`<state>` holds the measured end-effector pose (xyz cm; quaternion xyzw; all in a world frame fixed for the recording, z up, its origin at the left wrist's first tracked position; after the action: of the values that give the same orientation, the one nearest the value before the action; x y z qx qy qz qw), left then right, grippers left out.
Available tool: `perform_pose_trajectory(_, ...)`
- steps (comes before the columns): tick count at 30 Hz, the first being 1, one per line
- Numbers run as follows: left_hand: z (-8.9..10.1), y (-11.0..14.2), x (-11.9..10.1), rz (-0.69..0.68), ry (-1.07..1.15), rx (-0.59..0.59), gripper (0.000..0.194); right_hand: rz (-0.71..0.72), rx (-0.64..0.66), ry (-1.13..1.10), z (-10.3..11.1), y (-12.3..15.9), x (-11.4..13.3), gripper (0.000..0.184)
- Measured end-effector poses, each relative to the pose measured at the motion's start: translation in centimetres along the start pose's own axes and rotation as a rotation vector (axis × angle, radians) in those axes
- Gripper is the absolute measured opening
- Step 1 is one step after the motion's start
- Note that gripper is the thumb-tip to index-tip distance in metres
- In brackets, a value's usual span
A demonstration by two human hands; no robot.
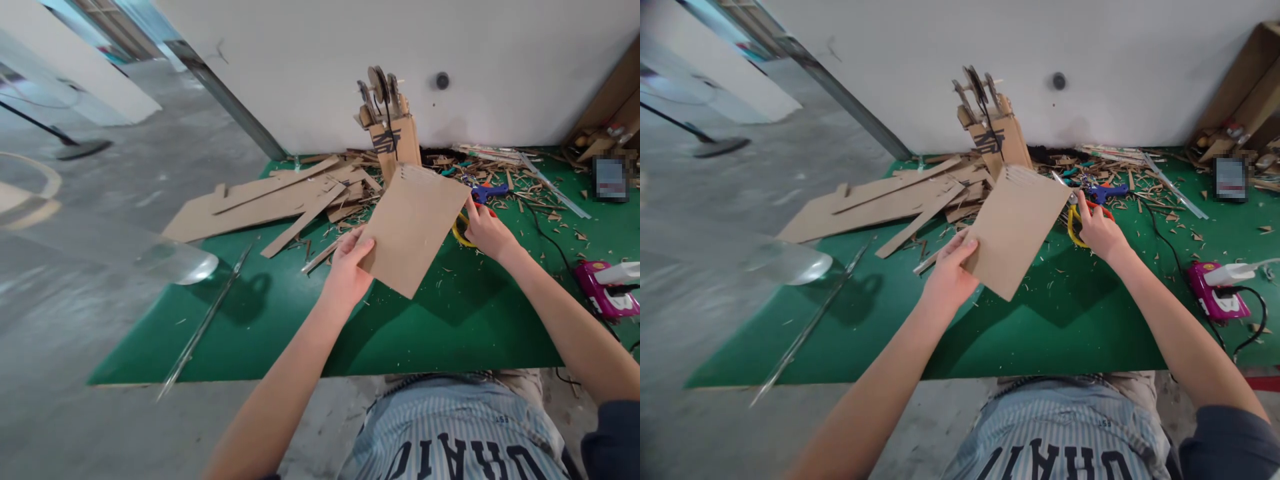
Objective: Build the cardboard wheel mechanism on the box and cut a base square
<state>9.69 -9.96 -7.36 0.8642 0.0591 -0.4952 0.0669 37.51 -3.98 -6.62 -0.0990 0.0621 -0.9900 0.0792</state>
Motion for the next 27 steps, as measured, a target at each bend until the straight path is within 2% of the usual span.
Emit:
perform_pose_trajectory(3, 0.8, -0.2, 0.7, 0.05, 0.085, -0.067, 0.026, -0.021, -0.087, -0.104, 0.3, -0.1, -0.8, 0.081)
perform_pose_trajectory(7, 0.4, -0.3, 0.3, 0.067, 0.149, -0.001, 0.035, -0.13, -0.259, -0.491, 0.8, -0.5, -3.6, 0.091)
perform_pose_trajectory(11, 0.3, 0.0, 0.1, 0.064, 0.118, 0.023, 0.035, -0.224, -0.34, -0.875, -0.3, -1.1, -5.6, 0.1)
perform_pose_trajectory(16, 1.9, 0.0, 0.5, 0.041, -0.011, -0.066, 0.04, -0.29, -0.345, -1.176, -1.2, -1.0, -6.1, 0.076)
perform_pose_trajectory(19, 1.8, 0.0, 0.4, 0.024, -0.073, -0.02, 0.051, -0.28, -0.319, -1.226, -1.0, -0.5, -5.6, 0.063)
perform_pose_trajectory(23, 0.3, 0.8, 1.3, 0.119, -0.123, 0.153, 0.058, -0.231, -0.358, -1.248, -0.1, 0.2, -5.2, 0.054)
perform_pose_trajectory(25, -0.3, 1.2, 1.8, 0.16, -0.142, 0.203, 0.058, -0.199, -0.35, -1.182, 0.2, 0.4, -4.9, 0.051)
perform_pose_trajectory(27, -0.4, 1.2, 1.9, 0.148, -0.15, 0.194, 0.056, -0.153, -0.281, -0.971, 0.0, 0.2, -4.1, 0.053)
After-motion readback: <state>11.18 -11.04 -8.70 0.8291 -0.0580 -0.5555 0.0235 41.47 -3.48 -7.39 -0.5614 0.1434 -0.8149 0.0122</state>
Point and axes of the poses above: each hand's wrist, its own y-axis away from the middle knuckle, its own z-axis out of the back of the hand, x = y × z, the point moved 10 cm from there along -y, towards the middle knuckle, and after that the axes turned 7 degrees about -z, right-handed, at the moved point
